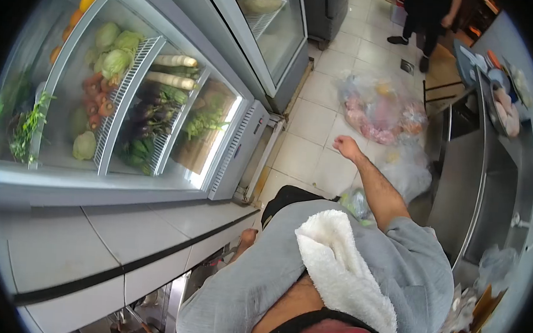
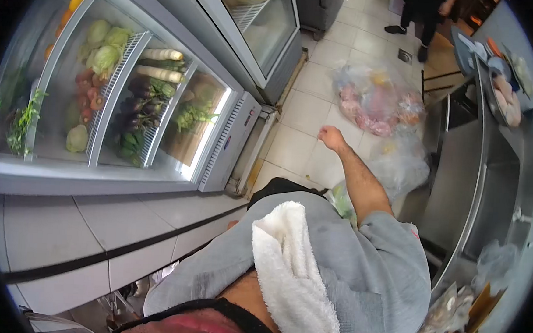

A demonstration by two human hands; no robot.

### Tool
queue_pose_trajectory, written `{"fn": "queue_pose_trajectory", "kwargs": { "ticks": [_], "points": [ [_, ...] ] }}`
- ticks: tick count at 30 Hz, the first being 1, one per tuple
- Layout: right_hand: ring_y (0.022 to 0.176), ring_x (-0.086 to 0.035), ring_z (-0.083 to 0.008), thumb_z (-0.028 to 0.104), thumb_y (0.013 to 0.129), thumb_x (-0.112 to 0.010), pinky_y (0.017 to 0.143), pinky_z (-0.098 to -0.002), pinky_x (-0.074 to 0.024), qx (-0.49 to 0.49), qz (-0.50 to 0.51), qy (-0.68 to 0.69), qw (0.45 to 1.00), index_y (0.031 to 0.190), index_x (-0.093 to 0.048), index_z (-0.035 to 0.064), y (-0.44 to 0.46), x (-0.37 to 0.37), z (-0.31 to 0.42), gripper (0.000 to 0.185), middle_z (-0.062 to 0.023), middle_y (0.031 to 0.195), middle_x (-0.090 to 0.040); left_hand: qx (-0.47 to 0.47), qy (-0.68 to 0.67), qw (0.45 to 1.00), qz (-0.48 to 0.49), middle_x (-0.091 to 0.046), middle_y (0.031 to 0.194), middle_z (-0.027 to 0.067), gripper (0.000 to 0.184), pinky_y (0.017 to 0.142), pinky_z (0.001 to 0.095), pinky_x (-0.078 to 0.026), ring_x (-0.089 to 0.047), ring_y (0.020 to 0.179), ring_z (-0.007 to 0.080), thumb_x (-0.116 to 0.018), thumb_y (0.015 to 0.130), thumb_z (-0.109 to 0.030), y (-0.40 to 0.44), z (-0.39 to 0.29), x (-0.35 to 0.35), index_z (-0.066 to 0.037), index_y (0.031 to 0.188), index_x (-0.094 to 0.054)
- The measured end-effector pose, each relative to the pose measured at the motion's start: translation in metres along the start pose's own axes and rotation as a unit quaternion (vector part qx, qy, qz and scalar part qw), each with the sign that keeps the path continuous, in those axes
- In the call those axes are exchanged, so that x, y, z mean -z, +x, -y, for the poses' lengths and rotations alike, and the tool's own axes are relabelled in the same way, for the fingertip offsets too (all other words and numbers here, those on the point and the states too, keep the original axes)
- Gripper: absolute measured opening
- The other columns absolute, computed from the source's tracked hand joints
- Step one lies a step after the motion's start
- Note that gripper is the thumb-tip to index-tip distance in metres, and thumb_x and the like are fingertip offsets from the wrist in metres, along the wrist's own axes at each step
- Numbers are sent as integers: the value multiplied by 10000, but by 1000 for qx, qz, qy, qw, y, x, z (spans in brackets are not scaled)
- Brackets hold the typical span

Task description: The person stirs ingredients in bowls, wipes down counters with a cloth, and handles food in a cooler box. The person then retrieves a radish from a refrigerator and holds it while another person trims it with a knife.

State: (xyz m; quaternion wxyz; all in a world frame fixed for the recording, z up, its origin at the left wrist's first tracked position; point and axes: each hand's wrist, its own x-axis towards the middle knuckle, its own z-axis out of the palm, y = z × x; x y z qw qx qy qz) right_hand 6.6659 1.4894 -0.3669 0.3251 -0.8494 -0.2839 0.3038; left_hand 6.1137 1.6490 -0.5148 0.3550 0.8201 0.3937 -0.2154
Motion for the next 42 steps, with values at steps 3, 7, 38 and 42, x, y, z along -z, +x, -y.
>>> {"fn": "queue_pose_trajectory", "kwargs": {
  "ticks": [3,7,38,42],
  "points": [
    [870,-619,-257,227,778,-625,775,-350,-482,58,7,34,998,994,-625,29,81,13,63,293,-149,919,-652,-187,179,965,-50,-644,811,174,228,711,472,-465,-613,809,348,-497,825,-214,38,-27,51,-64,834,-669],
    [834,-612,-219,217,778,-638,753,-328,-478,94,85,61,990,1007,-620,29,147,4,132,296,-125,881,-651,-104,155,968,-166,-615,694,113,258,591,431,-439,-596,682,306,-560,758,-317,169,-42,101,-71,799,-628],
    [808,-626,-289,261,711,-654,749,-370,-499,83,230,-74,967,895,-660,77,295,49,59,260,-141,876,-658,260,-202,443,-834,-493,1200,245,578,947,392,-382,-479,1098,297,-498,909,-410,-99,-99,468,118,1140,-470],
    [507,-543,-155,178,742,-651,437,-302,-441,-5,104,8,995,889,-646,40,246,25,11,202,-80,665,-601,81,-378,399,-832,-450,1270,228,636,1004,382,-357,-456,1159,288,-518,894,-442,-64,-54,464,106,1202,-425]
  ]
}}
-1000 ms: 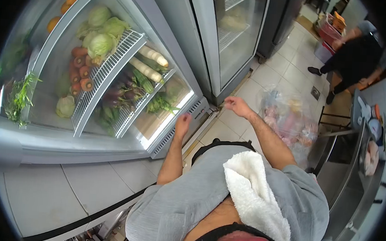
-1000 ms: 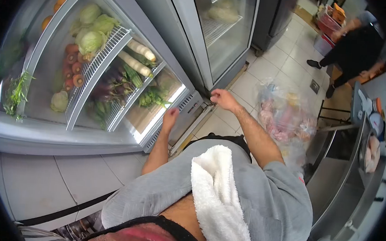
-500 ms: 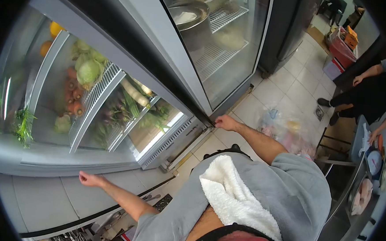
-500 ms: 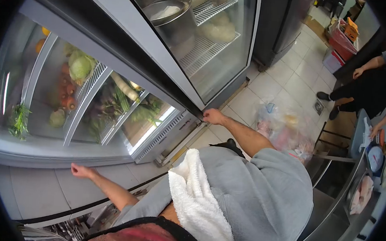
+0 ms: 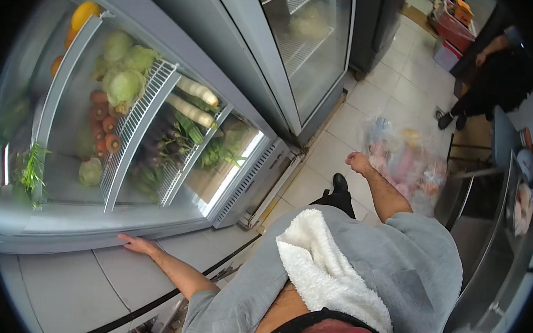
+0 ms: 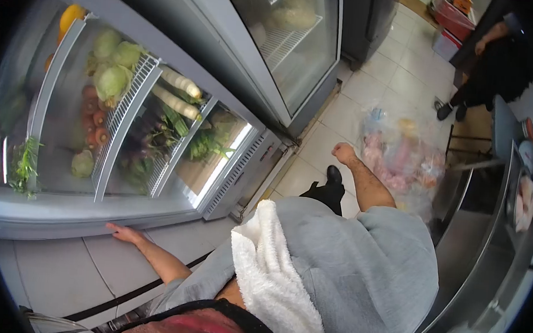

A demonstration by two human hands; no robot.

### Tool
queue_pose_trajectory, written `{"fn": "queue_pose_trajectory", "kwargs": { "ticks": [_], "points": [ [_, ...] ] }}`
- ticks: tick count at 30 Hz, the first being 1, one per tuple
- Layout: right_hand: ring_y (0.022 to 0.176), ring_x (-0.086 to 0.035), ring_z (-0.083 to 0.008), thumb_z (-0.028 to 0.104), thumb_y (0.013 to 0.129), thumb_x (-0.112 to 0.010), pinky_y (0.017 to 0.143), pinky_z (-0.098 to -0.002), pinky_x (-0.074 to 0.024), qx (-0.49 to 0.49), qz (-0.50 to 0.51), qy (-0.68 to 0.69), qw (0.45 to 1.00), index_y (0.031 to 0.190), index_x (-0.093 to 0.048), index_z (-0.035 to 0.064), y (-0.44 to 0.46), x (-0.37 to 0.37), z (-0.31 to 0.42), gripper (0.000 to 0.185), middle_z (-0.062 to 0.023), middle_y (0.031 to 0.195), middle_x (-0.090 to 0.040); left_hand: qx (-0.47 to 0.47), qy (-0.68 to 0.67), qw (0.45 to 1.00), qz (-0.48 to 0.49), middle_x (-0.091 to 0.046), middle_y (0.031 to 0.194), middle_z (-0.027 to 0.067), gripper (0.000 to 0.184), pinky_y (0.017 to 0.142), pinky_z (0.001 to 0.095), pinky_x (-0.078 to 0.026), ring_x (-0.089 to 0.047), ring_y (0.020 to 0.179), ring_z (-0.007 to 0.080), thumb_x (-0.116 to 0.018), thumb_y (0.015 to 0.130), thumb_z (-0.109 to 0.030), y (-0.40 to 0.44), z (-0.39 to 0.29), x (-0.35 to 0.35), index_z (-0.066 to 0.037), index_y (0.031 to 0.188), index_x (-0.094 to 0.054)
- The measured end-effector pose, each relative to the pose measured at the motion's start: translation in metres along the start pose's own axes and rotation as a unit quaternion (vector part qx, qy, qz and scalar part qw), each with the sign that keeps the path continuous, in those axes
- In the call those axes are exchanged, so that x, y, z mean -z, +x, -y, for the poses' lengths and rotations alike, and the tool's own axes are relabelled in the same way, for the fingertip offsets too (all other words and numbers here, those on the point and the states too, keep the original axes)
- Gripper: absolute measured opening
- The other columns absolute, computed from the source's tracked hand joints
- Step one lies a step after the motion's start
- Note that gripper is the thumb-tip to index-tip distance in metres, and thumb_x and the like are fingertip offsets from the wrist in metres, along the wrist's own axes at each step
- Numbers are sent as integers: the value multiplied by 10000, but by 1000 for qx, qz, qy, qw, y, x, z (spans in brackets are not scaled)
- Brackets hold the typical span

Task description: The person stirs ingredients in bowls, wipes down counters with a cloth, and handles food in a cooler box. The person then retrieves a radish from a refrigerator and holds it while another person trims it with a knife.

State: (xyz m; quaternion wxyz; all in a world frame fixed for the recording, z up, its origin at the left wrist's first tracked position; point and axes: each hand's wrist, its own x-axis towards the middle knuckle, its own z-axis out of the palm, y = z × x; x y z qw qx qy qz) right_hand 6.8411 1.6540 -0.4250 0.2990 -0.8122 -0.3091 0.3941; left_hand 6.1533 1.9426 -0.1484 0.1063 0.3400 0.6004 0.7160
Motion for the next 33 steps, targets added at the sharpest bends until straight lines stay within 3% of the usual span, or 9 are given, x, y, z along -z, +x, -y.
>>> {"fn": "queue_pose_trajectory", "kwargs": {
  "ticks": [2,5,9,13,19,23,26,29,33],
  "points": [
    [476,-523,-144,165,748,-642,392,-290,-416,-58,-44,8,997,879,-646,48,-36,-25,-12,176,-73,642,-589,1,-6,999,36,-437,1286,223,641,1010,376,-350,-451,1165,283,-527,889,-439,-22,-23,0,101,1216,-413],
    [501,-554,-174,164,760,-632,380,-306,-426,-163,38,24,986,833,-638,49,-103,-66,-18,136,-80,657,-601,11,3,998,60,-443,1288,214,625,1017,366,-343,-456,1162,273,-581,869,-401,-21,-29,14,94,1215,-421],
    [507,-603,-255,283,676,-602,526,-383,-508,-88,154,-98,979,751,-667,26,-164,-106,-13,275,-160,635,-624,66,-105,987,100,-481,1259,203,616,999,350,-363,-488,1129,258,-673,815,-328,-23,-31,8,89,1207,-447],
    [709,-639,-309,279,711,-601,670,-399,-515,-58,67,-100,991,807,-665,23,-195,-122,-5,281,-175,784,-655,45,-95,991,87,-482,1267,185,619,978,344,-391,-499,1123,258,-689,798,-309,-10,-17,12,83,1214,-451],
    [909,-613,-289,276,730,-652,815,-380,-482,-45,36,-95,994,983,-639,54,-208,-118,2,337,-154,967,-647,38,-144,980,132,-466,1276,212,725,996,367,-390,-486,1144,277,-721,759,-332,-22,-40,11,103,1242,-401],
    [904,-613,-274,255,745,-664,812,-369,-480,-66,10,-44,997,1001,-636,59,-228,-109,0,324,-158,947,-649,66,-109,986,108,-465,1273,222,925,988,377,-387,-493,1128,296,-750,706,-398,-11,-29,13,155,1277,-278],
    [911,-610,-275,262,743,-667,814,-366,-479,-79,-15,-5,997,1002,-636,63,-251,-107,-12,329,-148,954,-649,98,-89,983,124,-378,1367,198,1041,1087,398,-241,-391,1245,295,-721,711,-456,-20,-41,16,141,1344,-149],
    [914,-609,-276,268,739,-668,817,-365,-478,-122,-29,8,992,997,-637,62,-275,-110,-29,331,-146,956,-649,76,-131,971,185,-372,1372,200,1035,1084,400,-245,-374,1258,289,-718,712,-457,-20,-42,20,131,1351,-154],
    [925,-606,-275,274,738,-667,825,-365,-476,-131,-44,30,990,987,-638,61,-295,-121,-59,329,-146,961,-647,77,-130,972,183,-379,1367,195,989,1070,406,-270,-383,1251,286,-716,715,-452,-1,-24,20,117,1344,-208]
  ]
}}
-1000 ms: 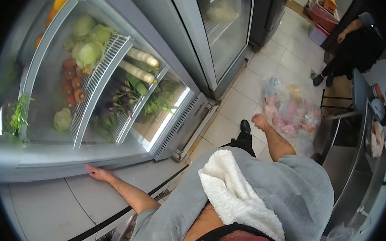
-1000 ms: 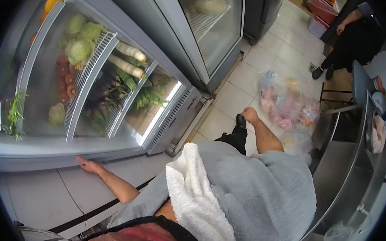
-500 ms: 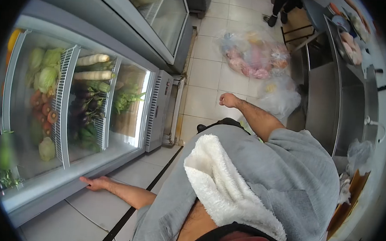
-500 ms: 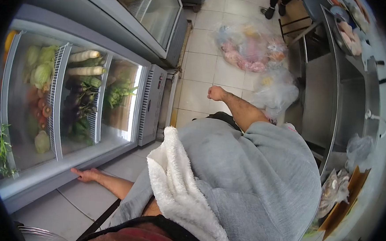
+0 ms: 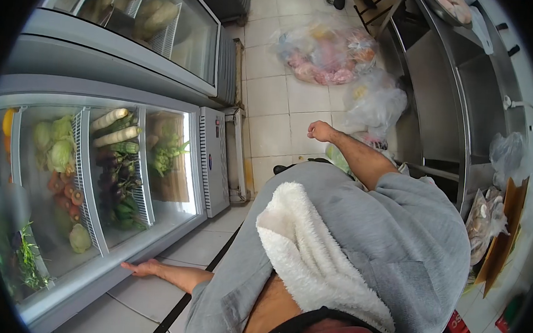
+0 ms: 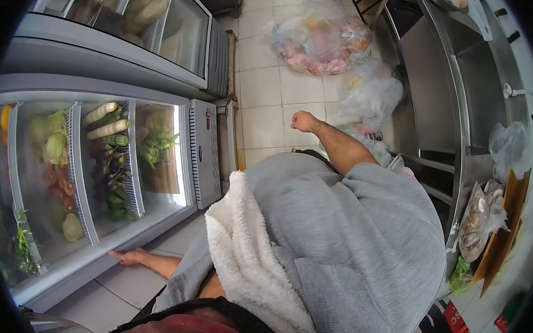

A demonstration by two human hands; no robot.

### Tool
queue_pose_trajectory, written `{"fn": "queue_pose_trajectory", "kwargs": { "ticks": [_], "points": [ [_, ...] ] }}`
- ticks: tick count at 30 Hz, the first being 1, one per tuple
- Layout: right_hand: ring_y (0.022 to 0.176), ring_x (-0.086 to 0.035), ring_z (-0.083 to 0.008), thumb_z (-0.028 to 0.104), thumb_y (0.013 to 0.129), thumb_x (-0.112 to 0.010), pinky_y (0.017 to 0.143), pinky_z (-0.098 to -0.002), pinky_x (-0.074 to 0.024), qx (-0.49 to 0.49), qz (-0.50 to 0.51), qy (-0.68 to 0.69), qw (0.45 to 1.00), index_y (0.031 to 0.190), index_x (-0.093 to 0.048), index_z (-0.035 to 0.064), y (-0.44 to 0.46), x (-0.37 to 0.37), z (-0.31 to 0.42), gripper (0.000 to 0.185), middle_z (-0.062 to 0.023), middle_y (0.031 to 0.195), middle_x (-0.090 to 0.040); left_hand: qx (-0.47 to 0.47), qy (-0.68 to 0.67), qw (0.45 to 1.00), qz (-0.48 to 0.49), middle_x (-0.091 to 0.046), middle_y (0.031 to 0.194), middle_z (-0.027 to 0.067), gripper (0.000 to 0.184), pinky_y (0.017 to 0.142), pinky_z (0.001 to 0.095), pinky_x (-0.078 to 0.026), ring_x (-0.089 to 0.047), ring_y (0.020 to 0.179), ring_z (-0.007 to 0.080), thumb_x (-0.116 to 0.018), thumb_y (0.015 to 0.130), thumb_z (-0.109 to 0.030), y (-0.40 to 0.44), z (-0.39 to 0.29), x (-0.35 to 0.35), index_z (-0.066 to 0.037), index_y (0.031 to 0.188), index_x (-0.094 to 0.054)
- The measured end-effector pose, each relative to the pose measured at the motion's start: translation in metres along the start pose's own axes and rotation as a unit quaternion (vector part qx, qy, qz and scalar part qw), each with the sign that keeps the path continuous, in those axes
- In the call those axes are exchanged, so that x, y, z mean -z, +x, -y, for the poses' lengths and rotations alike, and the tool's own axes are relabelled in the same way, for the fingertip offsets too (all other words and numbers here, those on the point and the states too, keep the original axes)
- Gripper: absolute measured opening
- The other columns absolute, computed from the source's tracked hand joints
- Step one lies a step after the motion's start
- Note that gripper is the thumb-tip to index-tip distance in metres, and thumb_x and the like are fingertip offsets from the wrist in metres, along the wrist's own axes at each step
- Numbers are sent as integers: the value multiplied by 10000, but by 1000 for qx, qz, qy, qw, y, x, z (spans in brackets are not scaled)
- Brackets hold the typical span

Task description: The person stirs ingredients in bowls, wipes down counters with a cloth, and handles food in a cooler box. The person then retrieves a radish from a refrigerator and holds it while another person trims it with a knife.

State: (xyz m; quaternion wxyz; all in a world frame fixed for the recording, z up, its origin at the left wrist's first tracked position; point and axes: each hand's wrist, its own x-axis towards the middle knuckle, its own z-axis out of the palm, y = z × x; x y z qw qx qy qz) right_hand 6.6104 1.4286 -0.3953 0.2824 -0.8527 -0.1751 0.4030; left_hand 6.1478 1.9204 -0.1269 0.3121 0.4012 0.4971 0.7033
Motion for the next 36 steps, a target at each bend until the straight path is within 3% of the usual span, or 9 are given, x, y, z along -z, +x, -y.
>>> {"fn": "queue_pose_trajectory", "kwargs": {
  "ticks": [2,5,10,13,18,22,28,32,36],
  "points": [
    [924,-606,-274,270,739,-661,827,-358,-474,-4,-5,12,1000,977,-639,60,-6,0,-6,318,-142,957,-647,11,68,998,13,-386,1314,286,1094,1013,431,-362,-448,1181,338,-714,719,-452,0,0,7,144,1343,-41],
    [919,-607,-270,259,741,-653,824,-358,-475,29,-14,7,999,978,-638,59,-6,-1,-5,311,-144,953,-647,3,28,999,32,-342,1330,305,1097,993,450,-391,-444,1176,365,-706,732,-456,-22,2,19,129,1346,-11],
    [901,-609,-265,246,759,-628,809,-363,-474,156,10,-24,987,1008,-622,51,-12,0,58,316,-148,941,-644,-10,61,998,-4,-285,1380,283,1096,1048,436,-328,-377,1246,352,-650,761,-522,-132,-52,11,129,1355,0],
    [866,-604,-257,238,788,-605,788,-353,-474,278,31,16,960,1034,-598,38,-18,-8,116,317,-147,918,-637,-34,78,995,44,-319,1351,299,924,1053,425,-305,-382,1237,354,-603,825,-470,-151,-47,34,119,1347,-119],
    [899,-578,-226,201,815,-612,794,-330,-464,441,99,76,889,1083,-575,29,-93,12,220,320,-118,981,-572,-81,54,991,92,-511,1130,159,551,840,357,-420,-487,1024,234,-420,911,-508,-217,-52,59,12,1090,-454],
    [880,-566,-152,147,819,-629,758,-285,-466,512,143,126,837,1107,-575,36,-144,24,268,313,-71,1001,-536,-61,-76,990,103,-522,845,39,313,702,264,-397,-479,776,127,-389,938,-339,-252,-47,63,-43,950,-487],
    [873,-572,-149,181,794,-655,711,-271,-461,551,150,130,811,1102,-582,36,-189,44,286,348,-79,1033,-547,-145,4,961,234,-456,784,10,186,634,241,-376,-438,722,99,-458,908,-168,-320,-80,47,-26,793,-489],
    [923,-551,-130,155,805,-656,725,-253,-459,572,118,204,786,1133,-566,37,-200,60,285,360,-59,1066,-528,-94,-78,943,309,-470,813,50,156,619,264,-402,-453,728,132,-634,784,-68,-375,-94,28,-24,858,-503],
    [1003,-517,-138,126,866,-582,813,-252,-439,549,88,315,769,1183,-515,7,-214,92,271,344,-59,1117,-506,-258,-10,860,441,-501,907,98,476,683,291,-440,-509,806,199,-697,715,-51,-407,-102,18,-24,1157,-525]
  ]
}}
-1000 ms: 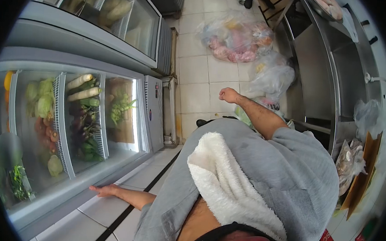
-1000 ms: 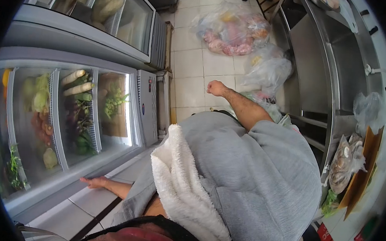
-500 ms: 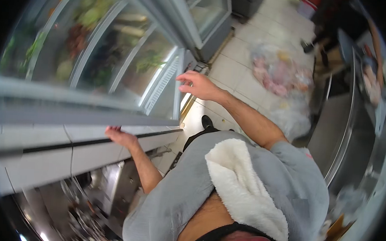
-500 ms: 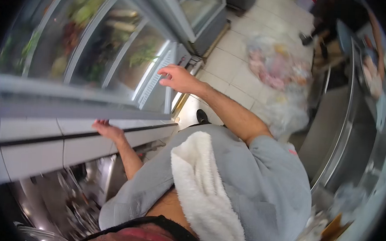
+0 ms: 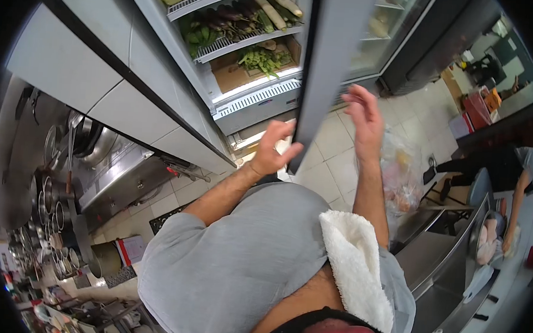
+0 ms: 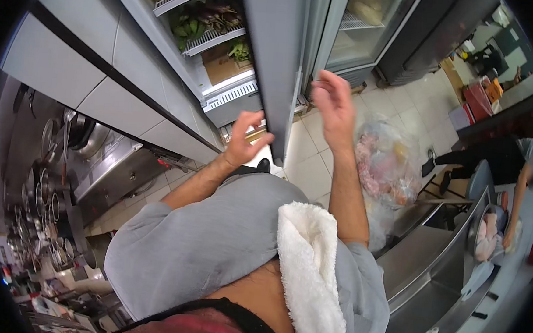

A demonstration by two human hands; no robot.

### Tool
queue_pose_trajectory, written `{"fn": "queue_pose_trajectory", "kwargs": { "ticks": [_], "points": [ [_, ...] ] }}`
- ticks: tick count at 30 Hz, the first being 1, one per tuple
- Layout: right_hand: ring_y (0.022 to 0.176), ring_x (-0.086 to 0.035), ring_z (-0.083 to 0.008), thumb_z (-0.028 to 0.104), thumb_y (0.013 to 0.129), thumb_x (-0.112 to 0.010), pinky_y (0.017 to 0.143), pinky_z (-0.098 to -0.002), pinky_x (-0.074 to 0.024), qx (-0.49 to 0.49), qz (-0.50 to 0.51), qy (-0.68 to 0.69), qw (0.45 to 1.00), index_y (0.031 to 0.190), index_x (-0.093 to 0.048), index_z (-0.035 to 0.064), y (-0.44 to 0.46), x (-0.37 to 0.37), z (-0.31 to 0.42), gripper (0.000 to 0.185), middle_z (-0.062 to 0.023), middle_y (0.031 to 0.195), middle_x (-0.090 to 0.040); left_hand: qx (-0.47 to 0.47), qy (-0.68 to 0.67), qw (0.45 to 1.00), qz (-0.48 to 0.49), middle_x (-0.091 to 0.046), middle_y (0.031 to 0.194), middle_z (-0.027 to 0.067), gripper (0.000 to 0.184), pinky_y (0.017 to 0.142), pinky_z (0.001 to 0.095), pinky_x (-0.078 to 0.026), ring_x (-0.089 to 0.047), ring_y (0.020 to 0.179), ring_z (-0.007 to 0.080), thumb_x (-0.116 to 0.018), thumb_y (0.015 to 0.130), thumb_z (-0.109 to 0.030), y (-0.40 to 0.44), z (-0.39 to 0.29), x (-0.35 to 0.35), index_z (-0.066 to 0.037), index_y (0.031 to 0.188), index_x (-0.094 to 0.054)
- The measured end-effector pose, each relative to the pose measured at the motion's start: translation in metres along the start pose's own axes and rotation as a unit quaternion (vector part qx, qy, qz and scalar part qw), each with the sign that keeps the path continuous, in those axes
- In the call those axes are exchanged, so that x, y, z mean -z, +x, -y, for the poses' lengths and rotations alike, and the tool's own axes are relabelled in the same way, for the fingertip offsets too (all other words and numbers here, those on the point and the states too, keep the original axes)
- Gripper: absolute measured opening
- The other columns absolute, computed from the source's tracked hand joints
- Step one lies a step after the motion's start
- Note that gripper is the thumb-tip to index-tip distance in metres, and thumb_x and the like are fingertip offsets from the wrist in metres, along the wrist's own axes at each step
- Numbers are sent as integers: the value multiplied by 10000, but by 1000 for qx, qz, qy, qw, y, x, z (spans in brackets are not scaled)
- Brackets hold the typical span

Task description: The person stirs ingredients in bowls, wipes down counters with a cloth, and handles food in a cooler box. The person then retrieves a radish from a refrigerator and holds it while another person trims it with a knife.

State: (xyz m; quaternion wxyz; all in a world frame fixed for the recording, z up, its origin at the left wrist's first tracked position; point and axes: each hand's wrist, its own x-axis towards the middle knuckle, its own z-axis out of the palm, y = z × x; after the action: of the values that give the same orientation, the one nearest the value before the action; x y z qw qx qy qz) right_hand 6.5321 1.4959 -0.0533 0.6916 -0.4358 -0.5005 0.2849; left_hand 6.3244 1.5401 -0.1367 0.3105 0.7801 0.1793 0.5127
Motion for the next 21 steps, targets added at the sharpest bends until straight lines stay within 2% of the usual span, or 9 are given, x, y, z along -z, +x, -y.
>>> {"fn": "queue_pose_trajectory", "kwargs": {
  "ticks": [2,3,7,8,10,14,17,19,21],
  "points": [
    [1024,-508,-141,143,882,-566,819,-255,-435,9,-18,0,1000,1203,-496,0,-6,8,13,358,-58,1129,-502,-13,37,997,70,-511,965,115,581,759,331,-446,-515,885,241,-685,726,-61,-8,1,-14,-52,1267,-475],
    [1046,-495,-149,183,887,-567,841,-269,-421,48,-41,17,998,1235,-460,-6,-8,12,17,411,-62,1143,-497,-48,58,992,101,-510,1002,133,546,804,358,-438,-503,916,275,-656,741,-47,-9,3,-19,-62,1259,-481],
    [1099,-455,-179,343,851,-621,909,-317,-372,133,-130,31,982,1317,-332,-34,-14,21,18,665,-86,1195,-470,-15,39,975,220,-498,1015,127,569,790,348,-463,-512,931,272,-598,720,21,-22,7,-32,-104,1261,-474],
    [1099,-455,-179,343,851,-621,909,-317,-372,133,-131,28,982,1317,-332,-34,-14,22,18,665,-86,1195,-470,-15,37,975,221,-498,1015,127,569,790,348,-463,-512,931,272,-598,720,21,-23,11,-36,-104,1261,-474],
    [1123,-444,-187,382,839,-628,938,-309,-351,178,-155,-79,968,1341,-263,-38,-11,26,19,749,-99,1262,-424,-88,17,959,268,-516,990,110,592,780,346,-464,-528,906,265,-593,692,45,-12,14,-41,-120,1250,-485],
    [1047,-457,-174,247,774,-718,917,-300,-355,142,-256,-162,942,1303,-300,-10,1,39,23,721,-78,1151,-468,-90,48,951,293,-536,1003,100,521,813,384,-448,-539,918,262,-636,664,-15,31,60,-50,-117,1166,-540],
    [981,-505,-200,159,784,-684,904,-351,-398,162,-320,-179,916,1258,-334,-2,10,58,7,611,-128,1148,-505,17,64,991,120,-530,1003,142,399,809,388,-452,-530,903,307,-645,693,-115,91,141,-62,-54,1076,-551],
    [957,-521,-203,140,785,-662,876,-355,-422,173,-355,-187,899,1233,-358,0,15,65,1,559,-146,1093,-538,199,24,978,55,-539,1009,131,420,753,325,-480,-556,837,221,-667,728,-131,136,204,-63,-24,1111,-534],
    [942,-517,-231,204,765,-693,877,-367,-421,191,-367,-185,891,1226,-364,-40,18,76,-6,617,-178,1079,-526,296,-13,955,-27,-556,988,127,476,736,307,-483,-567,793,172,-689,724,-144,185,277,-65,-2,1145,-519]
  ]
}}
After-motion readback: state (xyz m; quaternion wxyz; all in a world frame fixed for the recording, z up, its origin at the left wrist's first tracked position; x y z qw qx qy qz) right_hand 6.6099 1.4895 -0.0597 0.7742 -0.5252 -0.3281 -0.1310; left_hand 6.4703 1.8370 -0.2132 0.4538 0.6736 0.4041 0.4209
